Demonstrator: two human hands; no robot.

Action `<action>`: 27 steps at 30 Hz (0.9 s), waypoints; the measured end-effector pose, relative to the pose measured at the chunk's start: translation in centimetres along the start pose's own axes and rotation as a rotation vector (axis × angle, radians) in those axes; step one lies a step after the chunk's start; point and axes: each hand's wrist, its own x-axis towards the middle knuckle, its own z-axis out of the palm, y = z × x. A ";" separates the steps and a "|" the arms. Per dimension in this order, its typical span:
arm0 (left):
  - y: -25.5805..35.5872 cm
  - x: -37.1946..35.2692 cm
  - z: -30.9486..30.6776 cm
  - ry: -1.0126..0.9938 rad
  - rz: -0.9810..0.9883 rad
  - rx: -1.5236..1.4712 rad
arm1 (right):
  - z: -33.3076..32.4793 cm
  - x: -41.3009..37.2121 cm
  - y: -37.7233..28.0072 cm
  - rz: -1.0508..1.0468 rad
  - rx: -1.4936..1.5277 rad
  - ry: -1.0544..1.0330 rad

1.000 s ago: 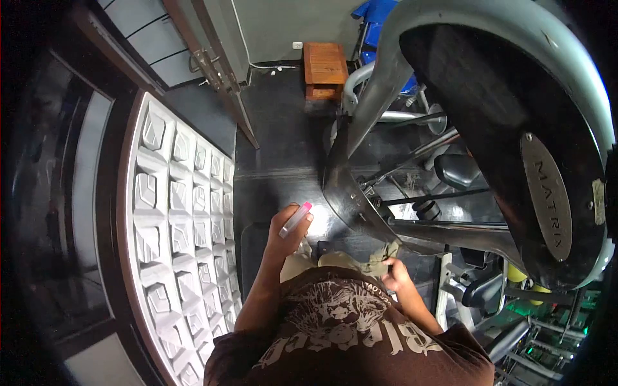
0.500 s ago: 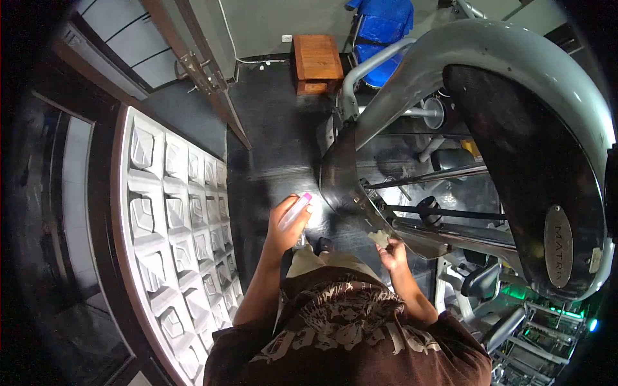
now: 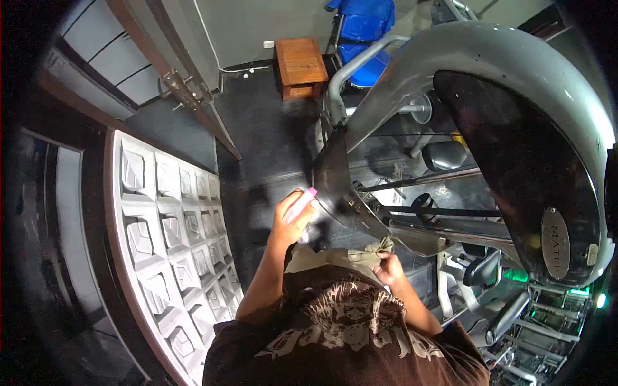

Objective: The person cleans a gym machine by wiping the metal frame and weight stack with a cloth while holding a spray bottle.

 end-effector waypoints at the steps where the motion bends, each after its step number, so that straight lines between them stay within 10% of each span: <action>1: -0.1 0.1 0.0 0.003 0.006 0.007 | -1.7 1.2 0.5 0.031 -0.042 0.085; 8: 1.4 0.2 1.5 0.052 0.001 0.100 | 3.3 9.1 -0.6 -0.212 0.111 0.226; 16: 0.0 -1.5 2.0 0.118 0.053 0.255 | 20.5 -1.0 -4.7 0.002 0.166 -0.584; 20: -0.4 -2.4 2.7 0.178 0.045 0.235 | 24.3 -6.3 -7.9 -0.610 -0.433 -0.566; 24: -2.0 -3.4 3.0 0.245 -0.033 0.174 | 26.8 -4.9 -10.8 -1.437 -1.664 -0.456; 27: -2.5 -4.0 3.1 0.289 -0.012 0.131 | 29.9 -0.5 -10.5 -1.652 -2.173 -0.547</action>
